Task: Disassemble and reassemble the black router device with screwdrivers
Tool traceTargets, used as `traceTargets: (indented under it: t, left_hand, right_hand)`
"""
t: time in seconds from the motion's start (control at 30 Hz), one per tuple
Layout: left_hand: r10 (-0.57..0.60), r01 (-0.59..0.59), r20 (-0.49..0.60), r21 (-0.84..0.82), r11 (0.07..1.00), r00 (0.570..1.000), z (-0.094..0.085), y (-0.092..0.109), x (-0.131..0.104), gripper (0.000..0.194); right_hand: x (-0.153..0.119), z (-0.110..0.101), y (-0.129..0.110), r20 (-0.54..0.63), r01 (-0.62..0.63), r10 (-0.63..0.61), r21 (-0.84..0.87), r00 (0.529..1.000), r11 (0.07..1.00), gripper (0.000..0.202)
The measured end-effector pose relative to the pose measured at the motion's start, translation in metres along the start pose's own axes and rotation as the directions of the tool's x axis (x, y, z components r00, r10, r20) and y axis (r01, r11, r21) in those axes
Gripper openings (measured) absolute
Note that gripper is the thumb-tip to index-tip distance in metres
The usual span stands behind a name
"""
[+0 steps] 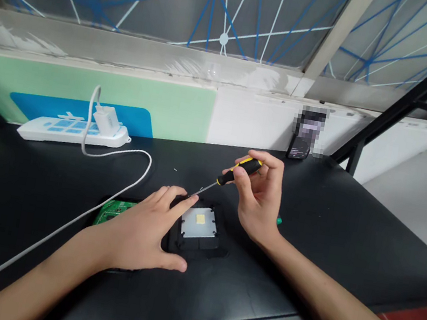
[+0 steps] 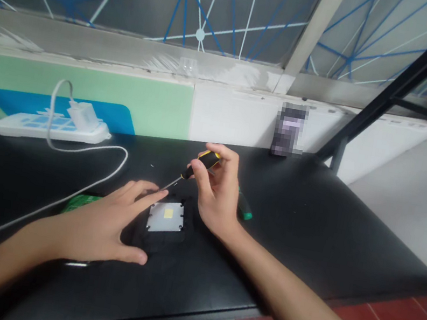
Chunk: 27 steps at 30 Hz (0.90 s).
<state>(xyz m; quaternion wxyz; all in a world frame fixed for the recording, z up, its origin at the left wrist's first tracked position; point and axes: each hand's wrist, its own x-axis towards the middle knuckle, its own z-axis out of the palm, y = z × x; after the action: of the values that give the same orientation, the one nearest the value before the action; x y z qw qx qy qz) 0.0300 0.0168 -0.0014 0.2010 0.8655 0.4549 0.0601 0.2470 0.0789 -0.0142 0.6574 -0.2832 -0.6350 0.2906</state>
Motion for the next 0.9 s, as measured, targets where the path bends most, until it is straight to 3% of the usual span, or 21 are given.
traceTargets:
  t: [0.57,0.7,0.9]
  left_hand:
    - [-0.078,0.075,0.081,0.04,0.996,0.994,-0.001,0.001,0.001,0.113]
    - [-0.103,0.099,0.098,0.046,0.994,0.99,0.001,-0.001,0.002,0.118]
    - [-0.114,0.111,0.071,0.042,0.993,0.991,0.005,-0.004,0.0,0.117]
  right_hand:
    - [0.003,-0.001,-0.003,-0.02,0.027,-0.027,0.016,0.999,1.0,0.026]
    - [0.007,-0.005,0.0,-0.05,0.081,-0.082,-0.03,0.995,0.996,0.026]
    - [0.009,-0.009,0.003,-0.043,0.253,-0.26,-0.13,0.965,0.959,0.044]
